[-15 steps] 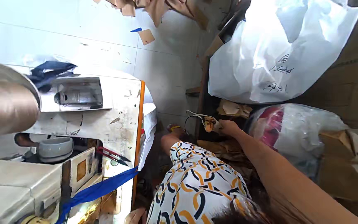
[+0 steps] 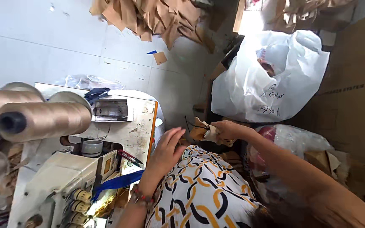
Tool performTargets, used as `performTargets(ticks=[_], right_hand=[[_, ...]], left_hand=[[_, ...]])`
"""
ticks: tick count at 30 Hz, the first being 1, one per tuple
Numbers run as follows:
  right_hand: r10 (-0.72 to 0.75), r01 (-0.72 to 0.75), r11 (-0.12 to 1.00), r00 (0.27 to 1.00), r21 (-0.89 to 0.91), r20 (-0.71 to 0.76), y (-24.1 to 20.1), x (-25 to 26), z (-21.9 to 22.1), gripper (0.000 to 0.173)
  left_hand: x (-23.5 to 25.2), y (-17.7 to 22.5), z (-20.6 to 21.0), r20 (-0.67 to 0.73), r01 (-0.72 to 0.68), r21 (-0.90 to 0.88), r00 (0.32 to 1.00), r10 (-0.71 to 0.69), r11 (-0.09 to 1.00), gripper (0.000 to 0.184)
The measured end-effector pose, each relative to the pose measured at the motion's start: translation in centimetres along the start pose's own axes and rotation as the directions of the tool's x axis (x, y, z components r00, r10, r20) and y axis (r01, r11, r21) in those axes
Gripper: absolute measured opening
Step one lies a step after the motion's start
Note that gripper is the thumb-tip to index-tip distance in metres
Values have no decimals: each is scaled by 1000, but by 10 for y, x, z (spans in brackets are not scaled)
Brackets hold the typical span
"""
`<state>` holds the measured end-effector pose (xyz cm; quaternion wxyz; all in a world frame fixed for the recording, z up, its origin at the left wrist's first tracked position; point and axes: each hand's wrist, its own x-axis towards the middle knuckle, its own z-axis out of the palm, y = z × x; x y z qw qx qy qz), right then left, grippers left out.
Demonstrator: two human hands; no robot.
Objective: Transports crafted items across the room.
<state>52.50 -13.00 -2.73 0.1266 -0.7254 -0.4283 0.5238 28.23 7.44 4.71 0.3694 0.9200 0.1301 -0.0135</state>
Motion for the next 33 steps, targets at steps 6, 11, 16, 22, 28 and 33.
performTargets(ticks=[6,11,16,22,28,33], right_hand=[[-133,135,990,990,-43,44,-89,-42,-81,41],[-185,182,974,983,-136,-6,-99,-27,-149,34],[-240,255,939,966,-229,91,-137,22,-232,34],[-344,430,880,869,-201,356,-160,118,-373,38],[-238,304,934,920,-187,311,-140,203,-526,38],[-221,350,892,890,-286,399,-173,258,-595,38]], left_hand=[[51,5,-20,146,72,-79,987,-60,994,33],[49,-13,-74,155,156,-317,982,-111,936,30],[131,-20,-104,184,271,-407,960,-212,872,57],[290,-59,-130,79,114,-322,993,-93,940,33],[351,-135,-177,-125,301,-348,924,-362,888,28],[442,-141,-232,-281,234,-344,898,-337,909,44]])
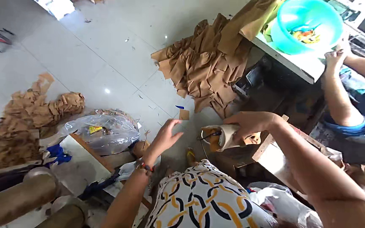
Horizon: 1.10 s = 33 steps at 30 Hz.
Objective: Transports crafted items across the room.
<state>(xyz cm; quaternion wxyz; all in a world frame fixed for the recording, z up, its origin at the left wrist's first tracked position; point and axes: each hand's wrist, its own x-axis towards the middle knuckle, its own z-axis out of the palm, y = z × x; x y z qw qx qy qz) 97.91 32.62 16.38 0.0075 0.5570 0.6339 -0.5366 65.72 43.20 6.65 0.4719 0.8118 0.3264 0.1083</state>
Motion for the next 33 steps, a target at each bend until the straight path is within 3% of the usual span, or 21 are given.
performTargets(ticks=[3,5,8,11,16,19,22,26,30,33], right_hand=[[-69,77,993,993,-84,91,-19,22,-44,36],[-129,144,982,983,-119,127,-30,37,-70,36],[-139,163,976,977,-143,162,-45,58,-109,29],[-97,121,983,981,-140,168,-51,83,-150,30],[-74,80,996,991,-47,114,-32,164,-208,30],[-3,2,1000,993,7,114,-39,223,-225,50],[0,-3,1000,985,20,170,-48,290,-251,55],[68,-73,995,995,63,72,-49,362,-284,62],[74,-66,972,997,227,-28,-44,451,-323,80],[73,-79,965,997,250,34,-75,526,-363,73]], left_hand=[[71,36,-1,55,-245,46,969,242,969,72],[102,46,-1,178,-331,1,929,326,943,70],[121,44,-13,466,-136,-84,870,159,987,56],[130,8,-44,551,65,-87,834,-6,994,35],[130,-90,-136,227,165,-291,969,-100,942,27],[121,-131,-198,-12,205,-321,975,-221,924,27],[116,-170,-263,-181,327,-327,899,-399,887,29],[115,-228,-312,-419,369,-395,743,-522,841,24],[130,-287,-351,-452,489,-338,665,-595,804,33],[142,-317,-358,-412,551,-353,634,-654,756,34]])
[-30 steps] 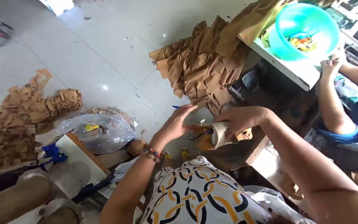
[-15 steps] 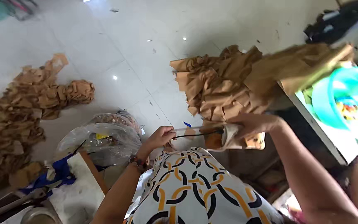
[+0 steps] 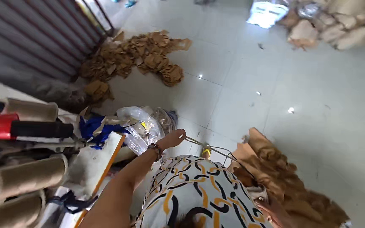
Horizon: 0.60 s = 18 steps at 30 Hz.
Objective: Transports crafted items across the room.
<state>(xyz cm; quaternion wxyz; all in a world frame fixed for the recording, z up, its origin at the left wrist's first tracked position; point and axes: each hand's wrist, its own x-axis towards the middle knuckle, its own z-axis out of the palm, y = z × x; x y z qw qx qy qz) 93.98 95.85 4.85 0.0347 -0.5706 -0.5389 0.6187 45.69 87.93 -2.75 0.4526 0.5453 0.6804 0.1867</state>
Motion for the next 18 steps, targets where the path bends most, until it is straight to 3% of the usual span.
performTargets(ticks=[6,9,14,18], right_hand=[[-98,98,995,966,14,238,-123,146,-60,81],[-168,164,986,944,38,285,-196,220,-64,70],[-284,244,958,880,151,381,-321,328,-18,62],[-303,274,953,842,131,447,-414,394,50,66]], left_hand=[[21,22,7,-129,117,-215,981,-147,970,32],[25,8,4,-246,220,-316,921,-304,923,37],[32,-47,-32,-318,336,-482,793,-519,809,45],[48,-102,-95,-334,373,-576,705,-625,728,44]])
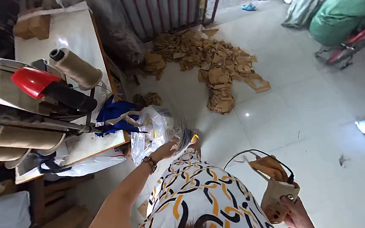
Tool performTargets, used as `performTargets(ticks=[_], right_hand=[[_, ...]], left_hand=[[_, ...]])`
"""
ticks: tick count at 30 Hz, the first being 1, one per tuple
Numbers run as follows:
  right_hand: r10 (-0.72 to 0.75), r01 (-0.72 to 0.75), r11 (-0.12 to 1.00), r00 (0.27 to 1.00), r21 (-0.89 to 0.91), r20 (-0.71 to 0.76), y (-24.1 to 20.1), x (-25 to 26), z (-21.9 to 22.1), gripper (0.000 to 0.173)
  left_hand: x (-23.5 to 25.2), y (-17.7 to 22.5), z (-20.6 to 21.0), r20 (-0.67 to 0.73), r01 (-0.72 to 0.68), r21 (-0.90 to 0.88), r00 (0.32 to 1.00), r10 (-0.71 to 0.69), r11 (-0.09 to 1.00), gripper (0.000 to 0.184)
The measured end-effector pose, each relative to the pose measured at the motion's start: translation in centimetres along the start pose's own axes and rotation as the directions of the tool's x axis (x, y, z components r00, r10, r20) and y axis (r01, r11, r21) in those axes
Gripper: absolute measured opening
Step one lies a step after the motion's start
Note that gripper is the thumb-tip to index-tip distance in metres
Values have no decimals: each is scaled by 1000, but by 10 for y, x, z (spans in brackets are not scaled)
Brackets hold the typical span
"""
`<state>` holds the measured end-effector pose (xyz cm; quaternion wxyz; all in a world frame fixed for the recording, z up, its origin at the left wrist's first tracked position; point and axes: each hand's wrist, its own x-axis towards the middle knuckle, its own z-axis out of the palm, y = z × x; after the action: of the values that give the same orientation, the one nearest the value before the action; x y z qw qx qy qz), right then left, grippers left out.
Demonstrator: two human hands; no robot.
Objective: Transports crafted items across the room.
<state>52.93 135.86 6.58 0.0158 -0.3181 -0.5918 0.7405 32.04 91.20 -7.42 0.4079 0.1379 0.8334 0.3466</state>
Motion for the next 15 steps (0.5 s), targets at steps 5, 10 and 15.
performTargets(ticks=[5,10,15], right_hand=[[68,-57,996,985,-73,159,-80,134,47,73],[52,-29,995,964,-91,261,-134,247,97,80],[86,-40,994,871,-105,484,-171,347,159,67]], left_hand=[[52,26,-93,-216,63,-108,973,-85,992,40],[52,43,-190,-497,107,-50,860,-118,993,33],[20,42,-254,-775,214,-47,609,-171,976,33]])
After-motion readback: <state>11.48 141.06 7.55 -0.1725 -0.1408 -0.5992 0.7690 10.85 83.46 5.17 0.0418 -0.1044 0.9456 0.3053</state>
